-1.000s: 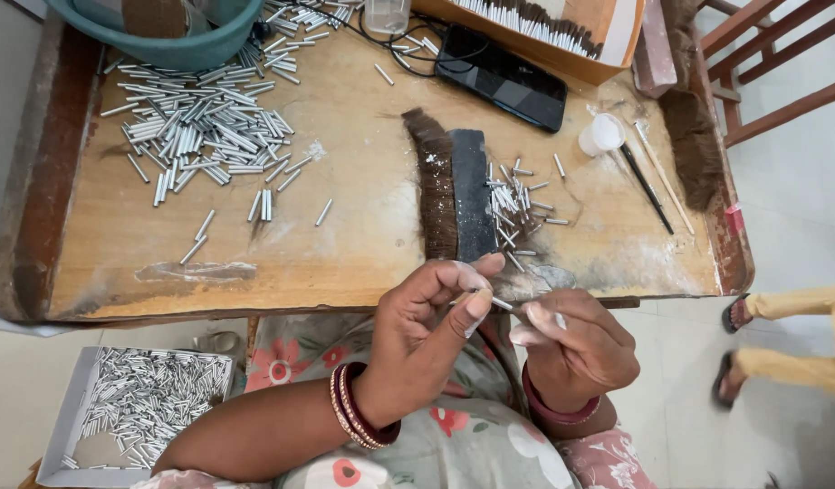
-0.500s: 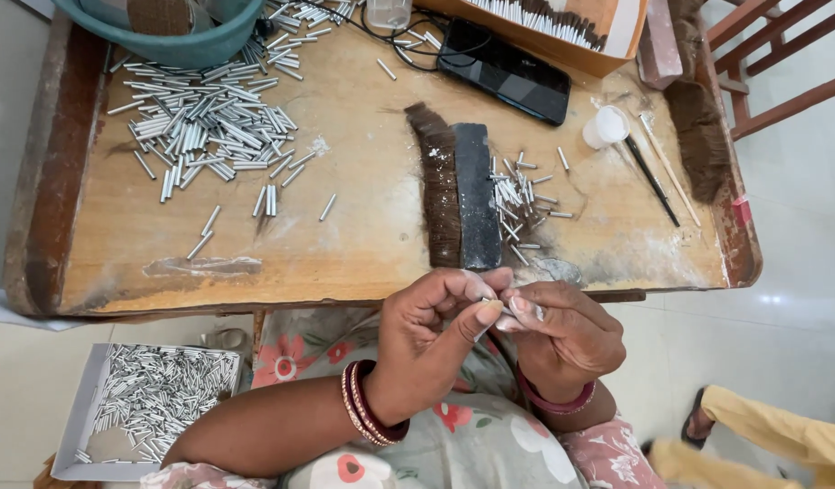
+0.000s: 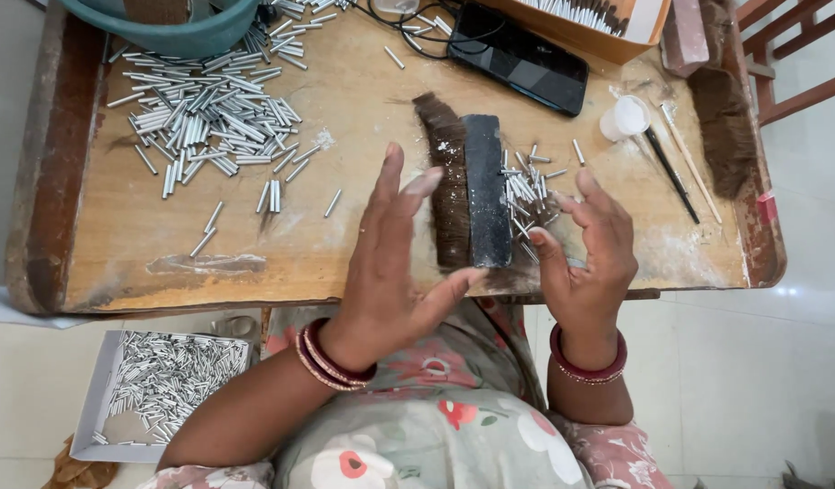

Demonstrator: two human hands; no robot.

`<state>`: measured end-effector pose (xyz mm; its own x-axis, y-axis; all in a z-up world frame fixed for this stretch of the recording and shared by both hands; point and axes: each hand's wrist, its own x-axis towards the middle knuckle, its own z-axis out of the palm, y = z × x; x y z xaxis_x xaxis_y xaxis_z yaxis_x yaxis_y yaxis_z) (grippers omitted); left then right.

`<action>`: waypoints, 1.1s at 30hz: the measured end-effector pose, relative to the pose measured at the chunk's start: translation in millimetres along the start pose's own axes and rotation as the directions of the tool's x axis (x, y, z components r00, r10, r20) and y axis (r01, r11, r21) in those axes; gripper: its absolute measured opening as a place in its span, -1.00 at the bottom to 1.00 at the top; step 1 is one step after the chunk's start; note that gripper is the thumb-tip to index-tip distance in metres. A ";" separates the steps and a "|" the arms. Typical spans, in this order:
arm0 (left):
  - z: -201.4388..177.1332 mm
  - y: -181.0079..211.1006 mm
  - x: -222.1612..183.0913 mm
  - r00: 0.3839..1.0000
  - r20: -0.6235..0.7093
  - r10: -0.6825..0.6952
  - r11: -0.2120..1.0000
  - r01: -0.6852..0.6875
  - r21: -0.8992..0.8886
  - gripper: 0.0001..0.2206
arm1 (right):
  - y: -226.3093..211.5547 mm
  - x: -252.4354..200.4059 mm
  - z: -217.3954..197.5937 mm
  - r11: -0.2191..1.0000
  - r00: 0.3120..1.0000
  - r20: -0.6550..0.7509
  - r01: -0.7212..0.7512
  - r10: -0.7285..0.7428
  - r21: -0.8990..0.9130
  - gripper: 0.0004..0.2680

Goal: The recorder is inserting metal ferrules into bundles of bristles and securing them to create small brushes.

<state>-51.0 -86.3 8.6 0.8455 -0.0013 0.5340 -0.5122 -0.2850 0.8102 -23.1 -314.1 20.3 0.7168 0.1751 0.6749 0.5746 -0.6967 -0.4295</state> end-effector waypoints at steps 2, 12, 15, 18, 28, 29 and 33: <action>2.2 -9.1 6.6 0.997 0.073 0.007 0.990 -0.017 0.143 -0.18 | 1.2 1.1 3.5 0.999 0.997 0.083 -0.002 -0.002 0.043 -0.79; 55.1 -19.3 -19.6 0.996 0.019 -0.084 0.912 0.085 -0.400 -0.25 | 1.1 -8.7 13.0 0.987 0.952 0.302 -0.100 0.058 0.126 -0.86; 53.4 -19.6 -17.3 0.991 -0.029 -0.128 0.813 0.088 -0.576 -0.33 | -9.2 -6.1 14.9 0.993 0.957 0.290 -0.025 -0.009 0.112 -0.86; 34.7 -21.8 -18.7 0.975 -0.198 -0.097 0.914 0.009 -0.405 -0.41 | -21.4 -7.6 18.9 0.986 0.940 0.302 0.168 -0.158 -0.007 -0.88; 10.7 -19.9 -9.0 0.998 -0.019 -0.056 0.943 0.060 0.328 -0.57 | -17.4 -12.0 39.3 0.848 0.875 0.430 0.392 -0.223 -0.358 -0.94; 12.0 -20.1 -7.5 0.997 0.039 -0.066 0.928 0.047 0.369 -0.63 | -16.0 -13.1 40.3 0.864 0.871 0.447 0.374 -0.203 -0.336 -0.93; 14.4 -21.7 -2.1 0.985 0.142 -0.095 0.900 0.024 0.434 -0.80 | -9.9 -18.0 43.1 0.925 0.879 0.457 0.277 -0.135 -0.261 -0.90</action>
<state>-39.5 -93.9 -13.6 0.9032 -0.1101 0.4149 -0.3749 -0.6730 0.6375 -24.6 -280.4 -13.4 0.7334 0.5655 0.3773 0.6270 -0.7772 -0.0539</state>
